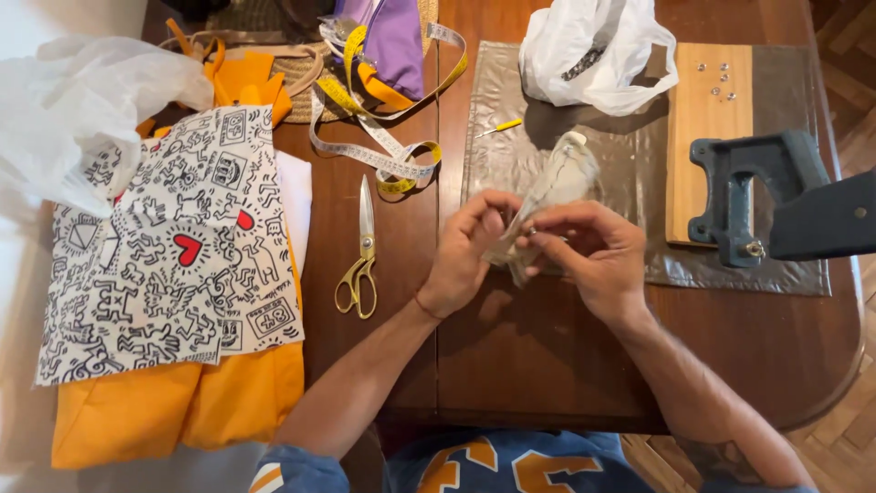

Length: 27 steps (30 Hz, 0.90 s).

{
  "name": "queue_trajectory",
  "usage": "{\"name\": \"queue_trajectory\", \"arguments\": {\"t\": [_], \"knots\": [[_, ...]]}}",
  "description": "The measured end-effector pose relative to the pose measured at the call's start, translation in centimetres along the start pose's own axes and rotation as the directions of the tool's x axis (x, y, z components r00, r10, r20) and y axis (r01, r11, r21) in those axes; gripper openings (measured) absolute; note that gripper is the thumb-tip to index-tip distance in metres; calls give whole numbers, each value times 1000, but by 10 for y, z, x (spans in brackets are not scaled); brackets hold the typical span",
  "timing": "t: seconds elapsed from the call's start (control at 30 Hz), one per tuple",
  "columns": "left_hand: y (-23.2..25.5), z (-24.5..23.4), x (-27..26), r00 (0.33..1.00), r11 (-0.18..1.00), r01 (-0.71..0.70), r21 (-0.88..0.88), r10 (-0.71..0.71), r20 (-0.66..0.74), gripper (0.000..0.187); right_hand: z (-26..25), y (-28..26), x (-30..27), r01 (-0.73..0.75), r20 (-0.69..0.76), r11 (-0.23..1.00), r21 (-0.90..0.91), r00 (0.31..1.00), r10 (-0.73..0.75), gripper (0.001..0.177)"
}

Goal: Assemble leather or fabric components by folding, marking with a pencil, and attaching hardware using a manual hand press.

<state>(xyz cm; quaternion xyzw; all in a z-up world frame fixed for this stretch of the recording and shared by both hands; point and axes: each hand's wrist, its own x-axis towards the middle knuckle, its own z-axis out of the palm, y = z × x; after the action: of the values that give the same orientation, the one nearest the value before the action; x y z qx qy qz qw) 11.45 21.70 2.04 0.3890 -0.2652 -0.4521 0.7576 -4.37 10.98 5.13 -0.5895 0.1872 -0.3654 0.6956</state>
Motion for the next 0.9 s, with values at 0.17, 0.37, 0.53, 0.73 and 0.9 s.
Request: {"name": "queue_trajectory", "arguments": {"t": [0.17, 0.37, 0.53, 0.73, 0.9], "knots": [[0, -1, -3, 993, 992, -71, 104, 59, 106, 51, -7, -5, -4, 20, 40, 997, -79, 999, -17, 15], [2, -2, -1, 993, 981, -98, 168, 84, 87, 26, -5, -14, -6, 85, 3, 943, -321, 996, -88, 14], [7, 3, -6, 990, 956, -137, 259, 125, 63, 25, -10, -24, -2, 191, 4, 865, -463, 977, -213, 14], [13, 9, -11, 973, 881, -232, 412, 210, 100, 21, -15, -31, 3, 266, 98, 792, -549, 962, -255, 10], [24, 16, -12, 955, 804, -293, 518, 275, 113, 23, -10, -35, 2, 261, 136, 831, -492, 965, -223, 7]]}}
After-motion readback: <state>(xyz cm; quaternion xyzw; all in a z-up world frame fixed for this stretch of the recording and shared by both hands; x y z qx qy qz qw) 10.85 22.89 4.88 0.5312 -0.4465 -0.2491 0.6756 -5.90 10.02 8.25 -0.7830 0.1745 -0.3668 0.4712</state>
